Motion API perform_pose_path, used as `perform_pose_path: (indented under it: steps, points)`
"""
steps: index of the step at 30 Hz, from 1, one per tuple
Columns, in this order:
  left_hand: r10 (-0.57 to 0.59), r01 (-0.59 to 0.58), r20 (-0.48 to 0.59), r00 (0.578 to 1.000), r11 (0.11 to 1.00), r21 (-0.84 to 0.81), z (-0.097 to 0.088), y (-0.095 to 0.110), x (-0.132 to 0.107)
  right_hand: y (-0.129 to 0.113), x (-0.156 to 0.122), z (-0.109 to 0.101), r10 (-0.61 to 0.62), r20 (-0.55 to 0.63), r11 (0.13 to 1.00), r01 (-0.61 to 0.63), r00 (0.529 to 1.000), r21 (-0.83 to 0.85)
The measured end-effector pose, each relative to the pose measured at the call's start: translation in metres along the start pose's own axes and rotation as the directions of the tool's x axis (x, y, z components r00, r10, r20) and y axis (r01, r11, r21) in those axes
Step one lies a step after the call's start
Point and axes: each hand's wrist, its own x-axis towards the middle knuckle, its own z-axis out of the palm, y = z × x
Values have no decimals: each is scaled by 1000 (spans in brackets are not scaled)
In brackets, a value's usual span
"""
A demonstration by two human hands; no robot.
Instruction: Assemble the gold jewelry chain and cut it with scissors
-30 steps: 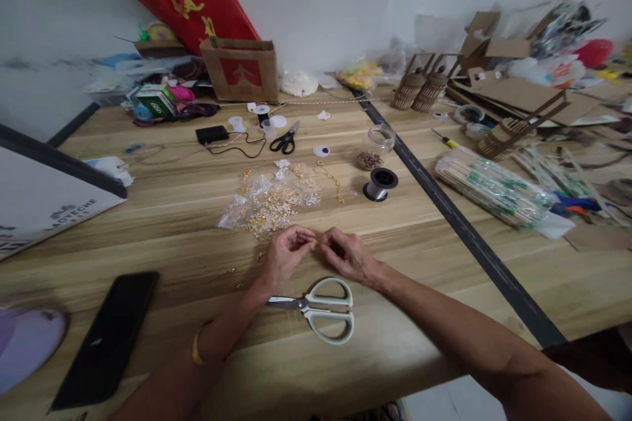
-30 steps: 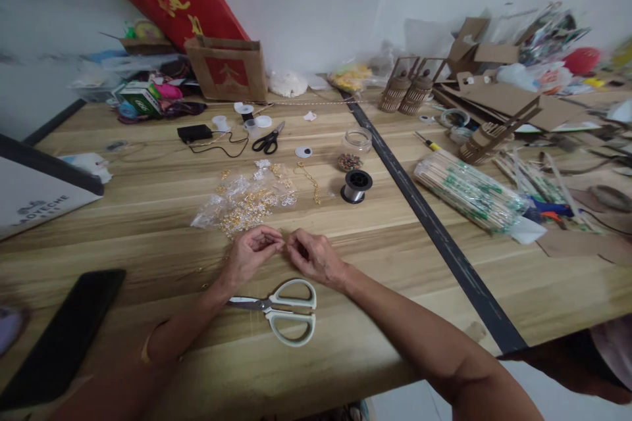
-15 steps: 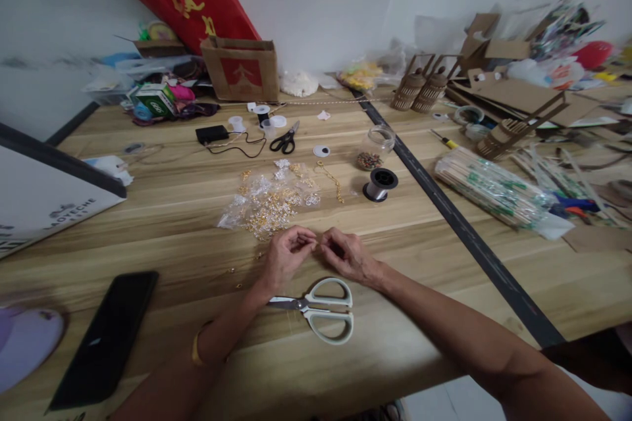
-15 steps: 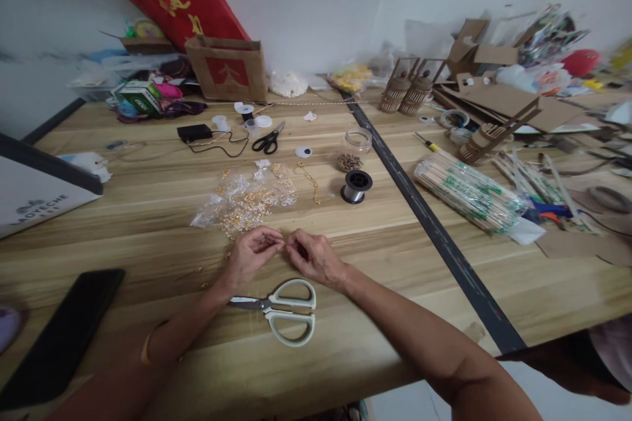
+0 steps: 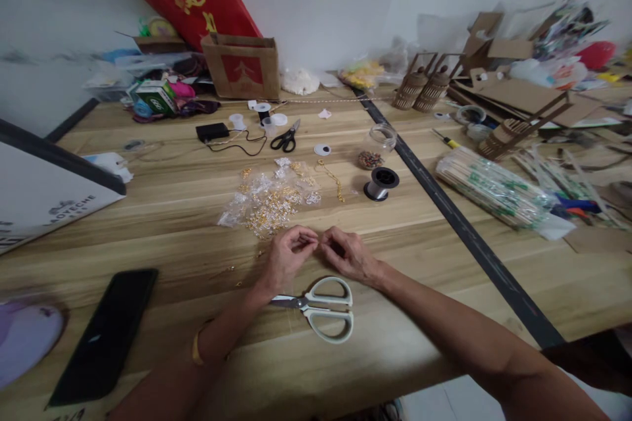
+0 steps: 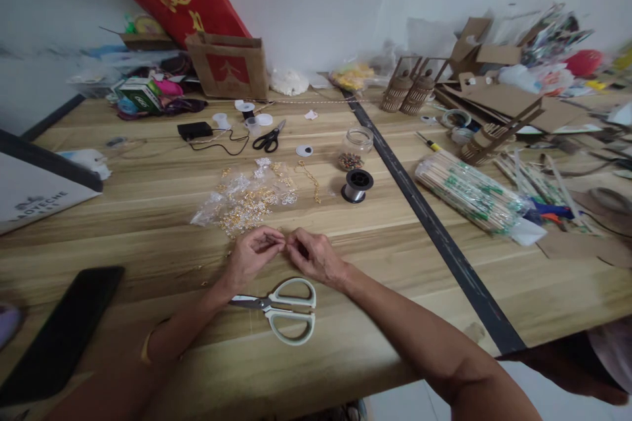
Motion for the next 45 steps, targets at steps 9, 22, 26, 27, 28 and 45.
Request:
perform_pose_path:
  steps: [9,22,26,27,28,45]
  points:
    - [24,-23,-7,1000,999,37,-1,-1,1,-1,0,-1,26,-5,1000,-26,1000,-6]
    - [48,-48,-1,999,997,65,0,1,-1,4,-2,0,60,18,998,-60,998,3]
    - [73,-72,1,997,992,99,0,2,-1,5,-3,0,66,48,998,-67,997,9]
    - [85,-84,1,996,990,114,0,2,-1,5,-3,0,63,51,998,-63,997,7]
    - [100,-99,2,995,986,132,0,2,-1,5,-3,0,59,51,998,-59,997,2]
    - [55,-58,30,998,992,112,1,4,-2,4,-2,-2,73,80,997,-73,994,3]
